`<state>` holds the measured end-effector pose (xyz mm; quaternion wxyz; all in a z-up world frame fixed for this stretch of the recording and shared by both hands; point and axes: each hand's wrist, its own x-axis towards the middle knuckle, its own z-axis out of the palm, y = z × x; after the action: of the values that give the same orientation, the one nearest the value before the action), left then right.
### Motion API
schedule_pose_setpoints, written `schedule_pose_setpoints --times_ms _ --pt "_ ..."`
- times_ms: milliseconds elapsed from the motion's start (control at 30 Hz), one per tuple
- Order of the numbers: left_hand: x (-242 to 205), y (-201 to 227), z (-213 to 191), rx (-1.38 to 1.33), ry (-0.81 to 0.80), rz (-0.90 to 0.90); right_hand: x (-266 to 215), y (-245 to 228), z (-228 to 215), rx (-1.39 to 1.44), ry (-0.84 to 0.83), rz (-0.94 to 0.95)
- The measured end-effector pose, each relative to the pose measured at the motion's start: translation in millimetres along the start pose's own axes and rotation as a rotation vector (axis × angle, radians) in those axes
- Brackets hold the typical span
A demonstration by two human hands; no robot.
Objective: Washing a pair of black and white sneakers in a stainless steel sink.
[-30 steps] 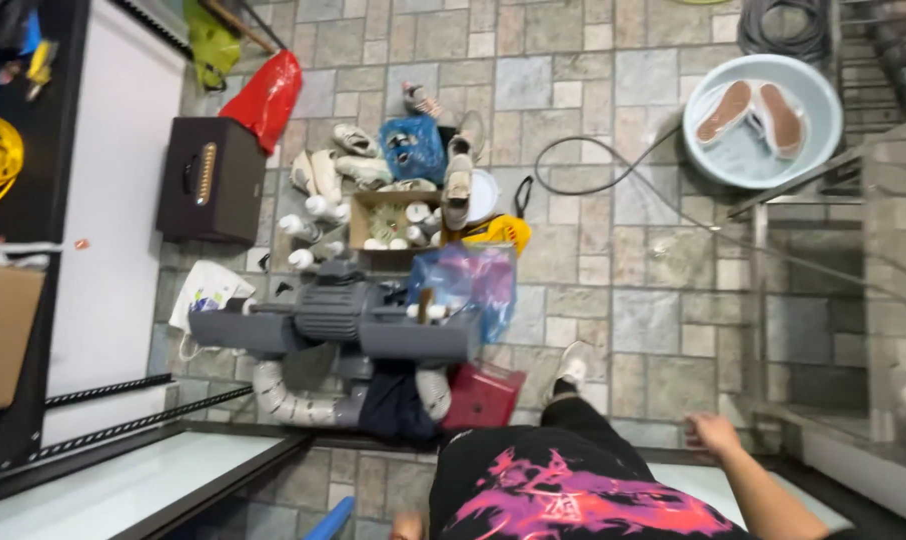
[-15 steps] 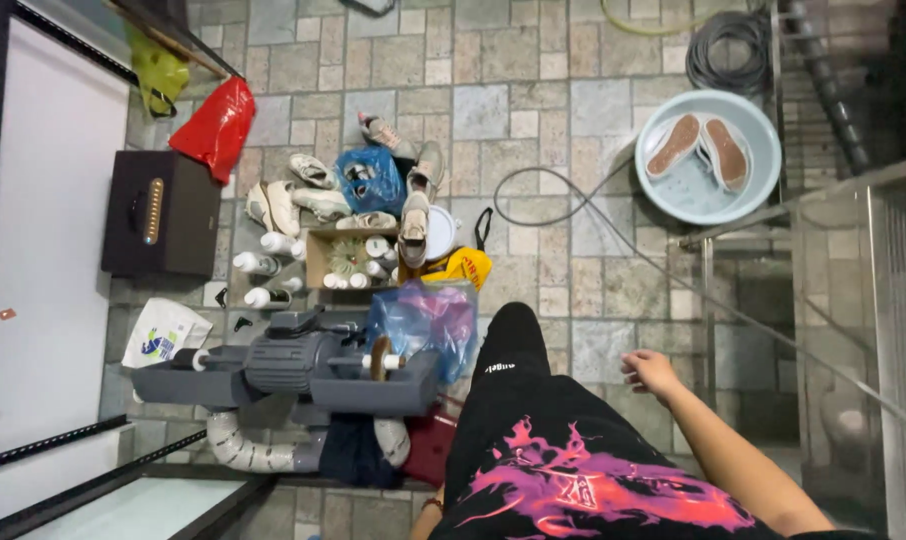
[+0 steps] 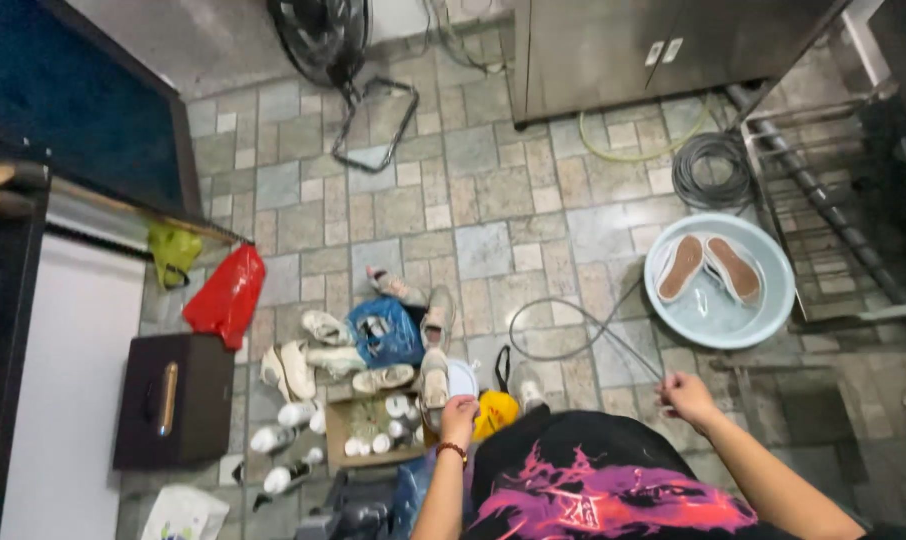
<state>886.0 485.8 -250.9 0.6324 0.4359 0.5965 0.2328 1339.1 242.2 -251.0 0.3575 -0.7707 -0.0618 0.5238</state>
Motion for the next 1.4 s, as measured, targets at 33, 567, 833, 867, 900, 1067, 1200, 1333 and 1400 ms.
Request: schedule_pose_setpoints --times_ms 33,567,833,867,900,1067,1200,1333,1400 --pt "26.3 25.8 10.7 0.012 -0.045 -0.026 10.6 -24.1 -10.5 0.057 0.041 -0.005" --pt "236.4 212.8 159.5 0.707 -0.380 0.193 73.6 13.0 -63.3 -0.229 0.428 0.386" --pt "438.7 278.3 311.5 1.134 -1.148 0.290 307.6 -205.9 -133.0 0.267 0.328 0.149" --pt "426.1 282.7 294.3 1.132 -1.182 0.253 313.2 -223.6 -127.6 0.119 0.360 -0.069" --pt "412.2 288.7 275.0 1.131 -1.215 0.215 268.1 -258.0 -114.0 0.150 0.366 -0.004" --pt "537.7 375.8 414.0 1.080 -1.388 0.442 296.7 -445.1 -151.4 0.352 0.447 -0.074" --pt "585.7 436.5 443.2 1.089 -1.573 0.277 288.4 -382.1 -116.4 0.556 0.636 -0.018" --pt "664.6 482.8 447.5 1.204 -1.406 0.320 244.1 -286.1 19.6 0.829 0.981 0.279" --pt "705.3 506.4 448.2 1.134 -1.440 0.393 206.3 -251.0 127.5 1.036 1.119 0.388"
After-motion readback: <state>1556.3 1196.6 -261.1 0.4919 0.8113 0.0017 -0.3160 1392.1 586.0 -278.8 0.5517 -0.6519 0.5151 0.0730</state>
